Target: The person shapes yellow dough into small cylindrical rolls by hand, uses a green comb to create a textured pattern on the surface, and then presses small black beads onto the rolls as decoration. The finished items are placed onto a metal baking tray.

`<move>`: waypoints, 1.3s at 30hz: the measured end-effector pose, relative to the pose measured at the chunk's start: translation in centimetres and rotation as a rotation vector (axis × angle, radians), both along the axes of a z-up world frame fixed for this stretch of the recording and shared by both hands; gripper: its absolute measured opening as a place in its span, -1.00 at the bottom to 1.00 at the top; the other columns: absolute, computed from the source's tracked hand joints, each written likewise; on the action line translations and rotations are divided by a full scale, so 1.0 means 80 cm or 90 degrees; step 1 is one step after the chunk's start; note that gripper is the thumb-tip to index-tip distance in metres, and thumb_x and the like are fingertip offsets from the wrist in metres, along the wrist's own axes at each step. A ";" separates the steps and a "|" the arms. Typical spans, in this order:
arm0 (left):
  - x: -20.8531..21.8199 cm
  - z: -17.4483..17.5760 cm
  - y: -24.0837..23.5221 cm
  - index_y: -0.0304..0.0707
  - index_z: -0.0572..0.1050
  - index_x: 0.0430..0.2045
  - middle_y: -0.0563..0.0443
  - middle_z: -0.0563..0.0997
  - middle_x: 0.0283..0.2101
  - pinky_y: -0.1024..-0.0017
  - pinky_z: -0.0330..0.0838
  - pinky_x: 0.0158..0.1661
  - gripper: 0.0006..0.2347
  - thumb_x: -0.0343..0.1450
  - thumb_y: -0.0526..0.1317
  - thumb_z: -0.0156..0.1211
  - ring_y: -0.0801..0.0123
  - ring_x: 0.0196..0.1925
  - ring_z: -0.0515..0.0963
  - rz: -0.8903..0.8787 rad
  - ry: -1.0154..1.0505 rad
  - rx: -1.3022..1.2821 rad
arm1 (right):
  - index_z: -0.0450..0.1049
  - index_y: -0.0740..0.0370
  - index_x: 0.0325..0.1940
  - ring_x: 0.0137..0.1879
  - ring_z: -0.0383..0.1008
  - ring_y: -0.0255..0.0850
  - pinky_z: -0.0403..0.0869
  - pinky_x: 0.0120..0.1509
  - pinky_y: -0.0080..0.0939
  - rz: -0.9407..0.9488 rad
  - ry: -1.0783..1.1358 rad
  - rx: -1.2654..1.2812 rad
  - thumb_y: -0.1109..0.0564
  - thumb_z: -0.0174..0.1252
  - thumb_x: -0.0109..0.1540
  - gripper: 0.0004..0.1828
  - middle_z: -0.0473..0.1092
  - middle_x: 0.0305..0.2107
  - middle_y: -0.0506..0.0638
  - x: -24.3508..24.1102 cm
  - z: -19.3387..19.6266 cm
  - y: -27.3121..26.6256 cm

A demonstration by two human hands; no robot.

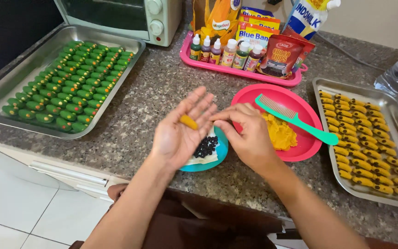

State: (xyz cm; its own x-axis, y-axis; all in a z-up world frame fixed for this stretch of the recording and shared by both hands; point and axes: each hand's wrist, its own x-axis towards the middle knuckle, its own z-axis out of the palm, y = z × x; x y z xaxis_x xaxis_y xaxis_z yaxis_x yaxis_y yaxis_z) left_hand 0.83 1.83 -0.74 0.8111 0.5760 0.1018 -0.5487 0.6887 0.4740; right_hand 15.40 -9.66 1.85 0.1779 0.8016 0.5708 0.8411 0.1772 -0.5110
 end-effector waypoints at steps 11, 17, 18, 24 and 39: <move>0.034 -0.037 -0.028 -0.36 0.15 0.40 -0.28 0.21 0.45 0.09 0.38 0.25 -0.49 0.56 -0.07 -0.22 0.04 0.40 0.33 -0.021 -0.040 0.051 | 0.69 -0.06 -0.11 -0.09 0.51 -0.16 0.36 0.15 -0.18 0.011 0.048 0.105 0.06 0.33 0.25 -0.86 0.52 -0.32 -0.11 -0.027 -0.014 0.004; 0.034 -0.035 -0.037 -0.39 0.11 0.41 -0.31 0.22 0.43 0.08 0.36 0.26 -0.50 0.58 -0.07 -0.27 0.06 0.37 0.35 -0.002 -0.061 0.056 | 0.68 -0.02 -0.11 -0.11 0.54 -0.13 0.32 0.18 -0.12 0.012 0.009 0.142 0.06 0.32 0.26 -0.86 0.53 -0.31 -0.10 -0.028 -0.014 0.004; 0.034 -0.036 -0.037 -0.39 0.10 0.41 -0.32 0.22 0.43 0.08 0.36 0.26 -0.50 0.59 -0.06 -0.28 0.05 0.37 0.35 0.001 -0.067 0.055 | 0.68 -0.01 -0.10 -0.10 0.54 -0.10 0.31 0.20 -0.08 0.011 -0.018 0.150 0.06 0.30 0.27 -0.86 0.52 -0.30 -0.08 -0.030 -0.012 0.003; 0.020 -0.015 -0.046 -0.38 0.06 0.42 -0.33 0.22 0.43 0.11 0.40 0.24 -0.49 0.60 -0.04 -0.33 0.03 0.35 0.38 0.015 -0.090 0.026 | 0.63 -0.04 0.10 0.06 0.50 -0.13 0.20 0.30 -0.05 0.012 -0.136 0.175 -0.07 0.06 0.40 -0.70 0.51 -0.06 -0.10 -0.051 -0.005 0.000; -0.020 0.012 0.010 -0.16 0.15 0.42 -0.17 0.26 0.45 0.23 0.29 0.34 -0.48 0.55 0.03 -0.22 0.03 0.47 0.27 0.108 -0.101 0.023 | 0.64 -0.19 -0.21 0.04 0.32 -0.07 0.25 0.18 0.19 -0.119 -0.362 -0.184 -0.10 0.29 0.18 -0.87 0.39 -0.17 -0.16 0.014 -0.016 0.001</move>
